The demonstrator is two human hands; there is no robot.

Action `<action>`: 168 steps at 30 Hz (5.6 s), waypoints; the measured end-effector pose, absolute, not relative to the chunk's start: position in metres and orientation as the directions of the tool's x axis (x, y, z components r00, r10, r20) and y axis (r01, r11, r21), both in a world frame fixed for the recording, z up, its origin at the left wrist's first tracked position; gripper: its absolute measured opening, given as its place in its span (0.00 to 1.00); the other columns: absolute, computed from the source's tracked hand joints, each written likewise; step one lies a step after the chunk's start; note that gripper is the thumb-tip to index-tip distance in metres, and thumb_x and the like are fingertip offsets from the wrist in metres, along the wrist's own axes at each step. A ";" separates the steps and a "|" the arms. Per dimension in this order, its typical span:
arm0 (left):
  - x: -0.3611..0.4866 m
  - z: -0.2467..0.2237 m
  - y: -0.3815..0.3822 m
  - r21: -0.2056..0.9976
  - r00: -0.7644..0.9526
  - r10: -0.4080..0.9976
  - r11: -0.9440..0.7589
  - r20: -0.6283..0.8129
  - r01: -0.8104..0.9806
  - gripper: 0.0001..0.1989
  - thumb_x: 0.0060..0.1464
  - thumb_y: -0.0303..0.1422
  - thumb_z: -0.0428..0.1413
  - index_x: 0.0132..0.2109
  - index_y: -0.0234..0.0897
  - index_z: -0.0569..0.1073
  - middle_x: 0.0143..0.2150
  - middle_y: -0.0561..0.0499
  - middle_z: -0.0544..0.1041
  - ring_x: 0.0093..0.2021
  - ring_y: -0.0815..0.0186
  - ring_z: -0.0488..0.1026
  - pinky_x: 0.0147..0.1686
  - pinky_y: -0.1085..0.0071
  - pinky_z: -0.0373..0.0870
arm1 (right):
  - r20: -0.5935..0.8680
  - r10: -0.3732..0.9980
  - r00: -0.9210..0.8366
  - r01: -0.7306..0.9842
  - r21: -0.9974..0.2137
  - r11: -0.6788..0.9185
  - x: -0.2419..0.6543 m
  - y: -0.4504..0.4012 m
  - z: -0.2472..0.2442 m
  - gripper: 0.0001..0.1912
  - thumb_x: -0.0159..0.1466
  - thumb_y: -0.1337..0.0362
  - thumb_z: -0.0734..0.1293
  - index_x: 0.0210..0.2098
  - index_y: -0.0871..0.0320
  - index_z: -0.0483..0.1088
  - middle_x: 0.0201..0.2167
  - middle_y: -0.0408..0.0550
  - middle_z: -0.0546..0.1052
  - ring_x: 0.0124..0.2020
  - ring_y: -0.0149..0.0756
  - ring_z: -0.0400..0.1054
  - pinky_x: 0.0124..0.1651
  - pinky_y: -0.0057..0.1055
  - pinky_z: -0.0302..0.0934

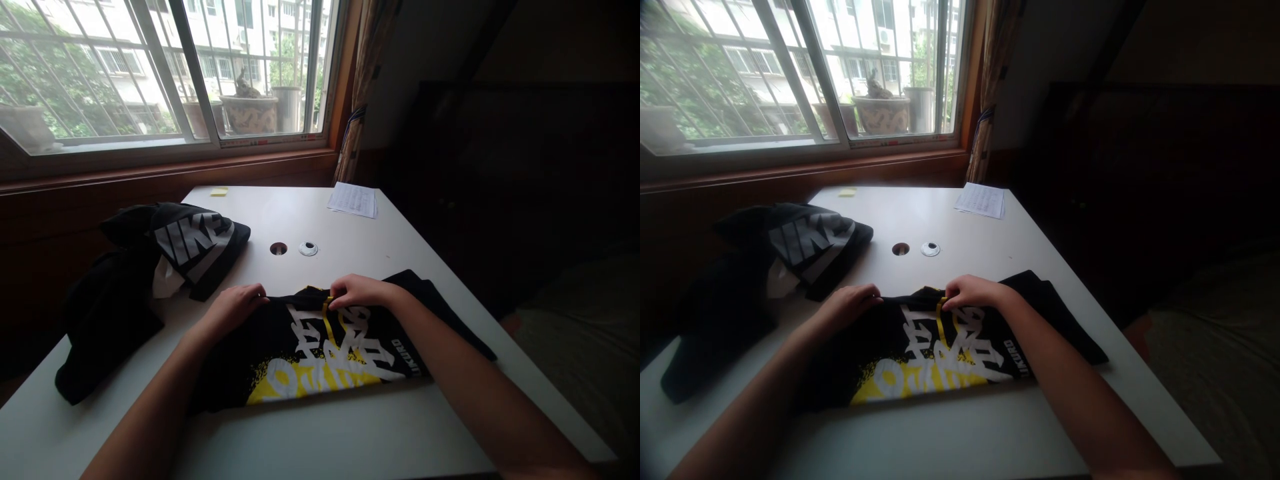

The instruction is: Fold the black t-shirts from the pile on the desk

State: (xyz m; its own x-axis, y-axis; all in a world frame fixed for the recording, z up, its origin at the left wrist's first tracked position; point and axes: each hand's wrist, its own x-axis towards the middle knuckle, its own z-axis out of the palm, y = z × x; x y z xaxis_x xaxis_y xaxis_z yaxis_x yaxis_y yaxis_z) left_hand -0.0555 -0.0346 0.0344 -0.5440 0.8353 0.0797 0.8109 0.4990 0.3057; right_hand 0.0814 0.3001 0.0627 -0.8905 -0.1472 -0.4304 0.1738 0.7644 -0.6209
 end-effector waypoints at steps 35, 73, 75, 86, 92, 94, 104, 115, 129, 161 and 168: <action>-0.097 -0.002 -0.050 0.173 -0.617 0.766 0.593 0.182 0.787 0.18 0.69 0.44 0.46 0.52 0.42 0.75 0.47 0.45 0.74 0.46 0.56 0.67 0.48 0.61 0.67 | 0.065 0.338 -0.939 0.325 -0.152 0.933 0.161 0.495 0.033 0.16 0.57 0.47 0.71 0.26 0.52 0.71 0.34 0.48 0.80 0.38 0.44 0.72 0.44 0.38 0.58; 0.008 0.008 0.041 -0.031 -0.425 0.888 0.436 0.175 0.899 0.32 0.71 0.50 0.39 0.75 0.43 0.49 0.77 0.47 0.46 0.76 0.48 0.41 0.70 0.39 0.46 | 0.408 0.463 -0.787 0.532 0.067 0.844 0.166 0.445 0.012 0.25 0.69 0.69 0.53 0.62 0.59 0.68 0.56 0.66 0.70 0.53 0.59 0.63 0.52 0.51 0.59; 0.017 0.011 0.052 -0.063 -0.360 0.909 0.380 0.211 0.923 0.31 0.72 0.48 0.39 0.75 0.42 0.51 0.77 0.47 0.47 0.77 0.51 0.41 0.72 0.41 0.43 | 0.425 0.446 -0.788 0.487 -0.013 0.873 0.156 0.417 0.013 0.23 0.70 0.67 0.54 0.59 0.60 0.70 0.59 0.64 0.69 0.56 0.58 0.63 0.55 0.50 0.60; 0.000 -0.002 0.093 0.083 -0.407 0.911 0.401 0.062 0.912 0.31 0.71 0.48 0.37 0.75 0.43 0.49 0.76 0.50 0.47 0.77 0.56 0.42 0.72 0.46 0.44 | 0.152 0.209 -0.966 0.179 -0.188 0.966 0.159 0.353 -0.025 0.36 0.73 0.44 0.50 0.73 0.57 0.53 0.74 0.51 0.53 0.75 0.44 0.45 0.74 0.49 0.41; -0.033 0.001 0.080 0.160 -0.493 0.870 0.489 -0.018 0.858 0.31 0.72 0.47 0.36 0.75 0.41 0.50 0.77 0.50 0.46 0.77 0.55 0.40 0.72 0.43 0.39 | 0.090 0.461 -0.883 0.449 -0.128 0.884 0.202 0.424 -0.029 0.38 0.73 0.42 0.48 0.74 0.57 0.49 0.75 0.49 0.48 0.75 0.43 0.41 0.75 0.48 0.39; -0.043 -0.001 0.073 0.170 -0.519 0.855 0.514 -0.019 0.841 0.31 0.72 0.46 0.35 0.75 0.40 0.51 0.77 0.49 0.46 0.77 0.53 0.40 0.71 0.42 0.40 | 0.088 0.511 -0.855 0.500 -0.120 0.857 0.215 0.437 -0.032 0.38 0.72 0.42 0.47 0.74 0.56 0.49 0.76 0.48 0.48 0.76 0.43 0.41 0.75 0.49 0.39; -0.097 0.001 -0.033 0.259 -0.633 0.773 0.605 0.031 0.753 0.34 0.68 0.48 0.36 0.70 0.33 0.62 0.74 0.42 0.57 0.74 0.53 0.51 0.72 0.51 0.49 | 0.152 0.570 -0.808 0.560 -0.107 0.822 0.256 0.470 -0.048 0.36 0.73 0.46 0.46 0.73 0.58 0.52 0.74 0.51 0.55 0.74 0.45 0.47 0.73 0.51 0.44; -0.091 0.001 -0.125 0.661 -0.721 0.680 0.483 0.130 0.575 0.28 0.54 0.59 0.57 0.47 0.41 0.81 0.59 0.43 0.75 0.59 0.49 0.73 0.61 0.56 0.68 | 0.176 0.596 -0.783 0.592 -0.083 0.802 0.277 0.513 -0.045 0.31 0.72 0.46 0.51 0.68 0.51 0.60 0.70 0.49 0.62 0.70 0.52 0.55 0.68 0.63 0.49; -0.089 0.016 -0.070 0.691 -0.695 0.718 0.482 0.040 0.538 0.25 0.46 0.56 0.63 0.39 0.39 0.80 0.42 0.47 0.72 0.42 0.57 0.72 0.44 0.62 0.73 | 0.368 0.060 -0.928 -0.069 -0.327 0.942 0.127 0.316 0.036 0.13 0.68 0.56 0.67 0.50 0.50 0.77 0.49 0.52 0.77 0.50 0.47 0.70 0.56 0.45 0.66; -0.063 0.038 -0.080 0.957 -0.664 0.730 0.050 0.160 0.286 0.13 0.52 0.39 0.65 0.38 0.39 0.70 0.39 0.52 0.69 0.40 0.64 0.68 0.41 0.70 0.67 | 0.432 -0.084 -0.898 -0.306 -0.477 0.824 0.088 0.270 0.012 0.09 0.67 0.56 0.70 0.34 0.54 0.73 0.37 0.49 0.75 0.41 0.41 0.69 0.47 0.38 0.65; -0.049 0.057 -0.084 0.963 -0.483 0.874 0.164 -0.041 0.214 0.13 0.50 0.38 0.66 0.41 0.38 0.76 0.40 0.48 0.73 0.43 0.60 0.71 0.41 0.68 0.70 | 0.343 0.079 -0.936 -0.126 -0.537 0.834 0.091 0.266 0.014 0.11 0.71 0.56 0.62 0.43 0.52 0.75 0.29 0.43 0.77 0.31 0.37 0.72 0.38 0.33 0.63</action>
State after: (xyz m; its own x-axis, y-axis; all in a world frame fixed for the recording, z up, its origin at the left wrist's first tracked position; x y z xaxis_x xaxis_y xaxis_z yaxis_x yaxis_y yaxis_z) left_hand -0.0485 -0.0839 0.0567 -0.4834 0.8744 -0.0414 0.2137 0.1637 0.9631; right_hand 0.0907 0.2662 0.0137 -0.9361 0.0795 0.3426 -0.1259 0.8339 -0.5374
